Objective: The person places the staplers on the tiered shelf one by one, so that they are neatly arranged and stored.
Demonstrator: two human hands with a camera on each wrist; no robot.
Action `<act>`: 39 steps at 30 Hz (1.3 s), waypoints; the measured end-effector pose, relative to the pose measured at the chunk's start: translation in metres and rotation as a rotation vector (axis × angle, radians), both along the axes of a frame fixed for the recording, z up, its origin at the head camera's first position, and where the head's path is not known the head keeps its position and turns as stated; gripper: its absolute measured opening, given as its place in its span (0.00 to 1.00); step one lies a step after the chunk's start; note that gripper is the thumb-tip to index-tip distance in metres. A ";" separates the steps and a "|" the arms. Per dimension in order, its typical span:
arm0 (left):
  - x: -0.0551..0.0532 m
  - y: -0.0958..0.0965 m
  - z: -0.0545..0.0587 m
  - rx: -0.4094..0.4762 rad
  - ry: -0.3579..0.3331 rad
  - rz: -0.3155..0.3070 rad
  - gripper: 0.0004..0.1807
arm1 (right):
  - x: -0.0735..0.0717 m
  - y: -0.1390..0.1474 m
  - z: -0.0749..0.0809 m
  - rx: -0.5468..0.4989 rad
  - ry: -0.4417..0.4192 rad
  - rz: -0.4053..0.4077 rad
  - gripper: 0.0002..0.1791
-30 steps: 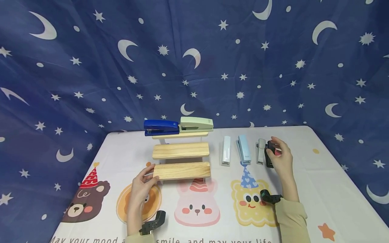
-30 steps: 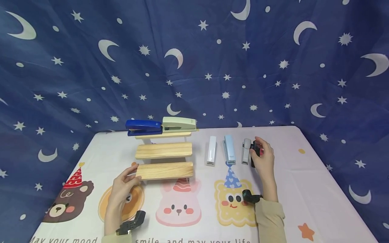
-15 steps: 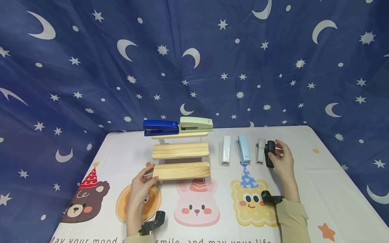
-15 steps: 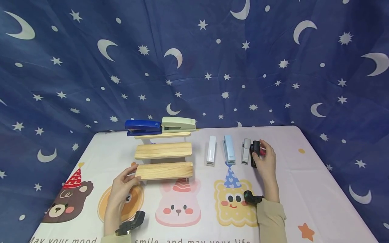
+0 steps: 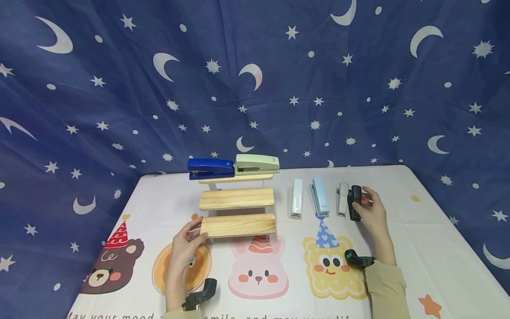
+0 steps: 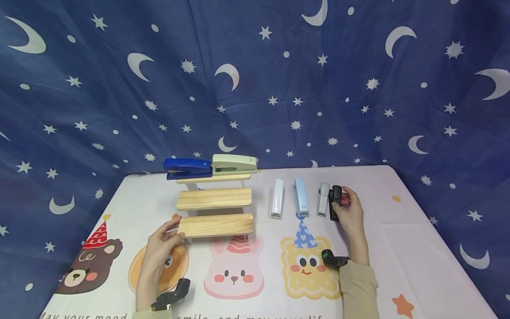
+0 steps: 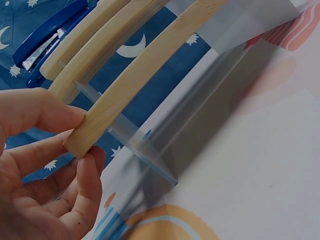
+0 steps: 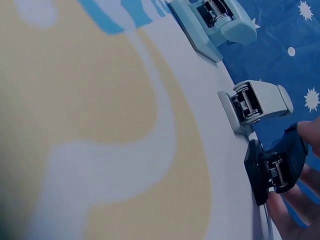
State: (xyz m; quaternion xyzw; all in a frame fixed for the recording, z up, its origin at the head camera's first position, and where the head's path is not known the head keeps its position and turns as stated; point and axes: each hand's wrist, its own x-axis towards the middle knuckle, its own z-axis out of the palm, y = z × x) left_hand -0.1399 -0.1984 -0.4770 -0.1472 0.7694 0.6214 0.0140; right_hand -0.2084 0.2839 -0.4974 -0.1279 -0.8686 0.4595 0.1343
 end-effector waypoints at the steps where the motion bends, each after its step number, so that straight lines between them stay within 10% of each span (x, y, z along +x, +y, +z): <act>1: 0.000 0.000 0.000 0.003 -0.001 0.001 0.29 | 0.000 0.000 -0.001 0.006 -0.007 0.005 0.36; 39: -0.001 0.001 0.000 0.010 0.009 0.005 0.29 | -0.001 -0.005 -0.003 0.154 -0.018 -0.063 0.36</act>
